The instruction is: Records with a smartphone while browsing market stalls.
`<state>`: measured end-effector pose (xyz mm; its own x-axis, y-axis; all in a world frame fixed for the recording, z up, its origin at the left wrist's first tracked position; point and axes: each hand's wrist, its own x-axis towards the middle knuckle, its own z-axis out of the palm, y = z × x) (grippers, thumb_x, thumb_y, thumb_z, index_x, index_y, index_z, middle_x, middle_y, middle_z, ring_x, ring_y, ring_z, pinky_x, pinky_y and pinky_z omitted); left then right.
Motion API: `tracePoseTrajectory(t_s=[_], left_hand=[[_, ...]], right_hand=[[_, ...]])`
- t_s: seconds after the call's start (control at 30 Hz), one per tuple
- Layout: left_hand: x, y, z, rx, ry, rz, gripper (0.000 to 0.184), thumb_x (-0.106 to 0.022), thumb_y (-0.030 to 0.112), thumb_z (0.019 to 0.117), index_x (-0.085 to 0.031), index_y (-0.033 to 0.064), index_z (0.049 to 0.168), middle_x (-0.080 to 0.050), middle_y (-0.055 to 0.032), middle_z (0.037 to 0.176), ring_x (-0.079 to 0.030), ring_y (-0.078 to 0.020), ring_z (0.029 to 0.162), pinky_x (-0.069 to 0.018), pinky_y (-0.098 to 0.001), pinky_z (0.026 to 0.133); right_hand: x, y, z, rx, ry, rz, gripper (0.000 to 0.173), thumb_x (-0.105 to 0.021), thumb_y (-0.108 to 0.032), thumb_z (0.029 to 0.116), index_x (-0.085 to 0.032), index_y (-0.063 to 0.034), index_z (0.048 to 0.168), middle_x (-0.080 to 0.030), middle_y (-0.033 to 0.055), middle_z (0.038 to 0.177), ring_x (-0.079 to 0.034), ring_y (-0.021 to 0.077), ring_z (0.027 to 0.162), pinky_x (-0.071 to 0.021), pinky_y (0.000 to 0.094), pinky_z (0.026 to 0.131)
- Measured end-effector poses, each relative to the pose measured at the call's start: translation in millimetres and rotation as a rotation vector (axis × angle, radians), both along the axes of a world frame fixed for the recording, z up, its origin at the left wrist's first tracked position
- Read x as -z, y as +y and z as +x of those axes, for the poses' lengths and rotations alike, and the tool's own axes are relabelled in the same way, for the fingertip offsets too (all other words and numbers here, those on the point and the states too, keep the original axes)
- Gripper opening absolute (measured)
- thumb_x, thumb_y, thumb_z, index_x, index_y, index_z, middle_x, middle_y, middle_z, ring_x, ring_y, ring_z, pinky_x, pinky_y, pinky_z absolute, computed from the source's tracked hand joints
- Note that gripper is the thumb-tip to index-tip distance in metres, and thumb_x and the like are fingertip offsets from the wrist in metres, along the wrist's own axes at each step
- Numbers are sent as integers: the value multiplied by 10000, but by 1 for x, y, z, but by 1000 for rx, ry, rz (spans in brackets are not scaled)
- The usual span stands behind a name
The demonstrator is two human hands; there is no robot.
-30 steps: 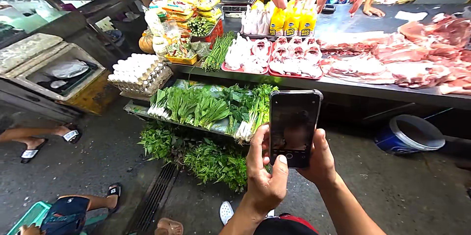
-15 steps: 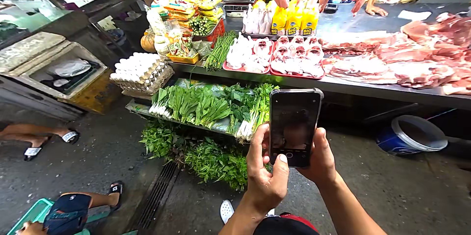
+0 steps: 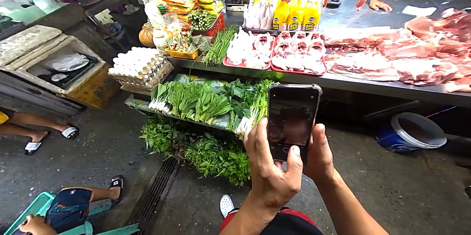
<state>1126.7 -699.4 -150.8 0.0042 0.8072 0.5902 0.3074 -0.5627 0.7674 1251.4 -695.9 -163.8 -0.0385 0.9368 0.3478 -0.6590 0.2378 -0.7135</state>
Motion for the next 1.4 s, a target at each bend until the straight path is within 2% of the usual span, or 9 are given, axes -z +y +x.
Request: tracePoseTrajectory(t_s=[0.33,0.47,0.57,0.73,0.87,1.03,1.17,1.33,1.4], left_hand=[[-1,-1,0,3,-17,-13,696,-644,300,881,-477,-112,1416,-550,-253,1401,-475,-312,1354,-444,-466,1075],[-5,1,-10,115,-118,-39,648,-635,241,904,-467,-123,1413,-540,-244,1375,-528,-232,1283,-536,-327,953],[2,5,-26,189,-166,-10,612,-622,256,948,-454,-98,1417,-554,-216,1361,-553,-242,1264,-536,-356,988],[57,-2,-80,161,-133,-88,506,-605,287,991,-532,17,1413,-606,-129,1346,-607,-253,1236,-520,-441,1069],[132,-44,-134,42,-10,-437,463,-633,272,977,-610,-47,1312,-647,-153,1279,-660,-191,1143,-564,-356,995],[175,-103,-171,-32,42,-856,336,-616,66,929,-651,-69,1235,-675,-193,1209,-695,-191,1056,-586,-338,923],[131,-90,-185,-18,30,-630,323,-611,169,976,-662,-18,1235,-707,-111,1161,-705,-176,1027,-606,-343,891],[-6,-52,-217,68,218,-145,340,-563,278,1019,-634,161,1331,-675,-42,1276,-653,-216,1165,-550,-416,1007],[-48,-52,-239,90,180,17,363,-564,316,1012,-647,60,1256,-690,-124,1216,-662,-287,1134,-540,-478,995]], right_hand=[[-3,2,-1,-18,21,3,562,-504,-635,984,-644,-192,1302,-733,9,1198,-682,123,1147,-556,358,1016],[1,3,5,-140,44,5,557,-518,-621,987,-633,-198,1331,-724,20,1231,-675,140,1168,-553,373,1021],[8,4,13,-269,-22,42,575,-591,-584,965,-583,-205,1397,-687,55,1293,-668,178,1165,-565,378,983],[12,14,26,-418,-43,117,647,-698,-400,940,-470,-100,1466,-542,258,1448,-666,408,1143,-628,473,805],[8,14,44,-400,-81,96,665,-724,-366,915,-460,-122,1474,-525,256,1468,-641,427,1185,-617,500,848],[12,13,60,-295,-133,33,594,-721,-383,930,-507,-112,1413,-605,250,1369,-698,380,1064,-630,427,724],[16,13,63,-290,-116,-10,545,-699,-374,942,-521,-105,1382,-622,261,1320,-710,380,1023,-638,406,664],[22,7,65,-264,-179,-6,489,-733,-249,912,-561,-127,1354,-635,229,1299,-722,327,929,-638,399,674],[22,5,78,-212,-242,22,506,-754,-223,901,-557,-113,1354,-639,218,1297,-721,309,899,-634,393,669]])
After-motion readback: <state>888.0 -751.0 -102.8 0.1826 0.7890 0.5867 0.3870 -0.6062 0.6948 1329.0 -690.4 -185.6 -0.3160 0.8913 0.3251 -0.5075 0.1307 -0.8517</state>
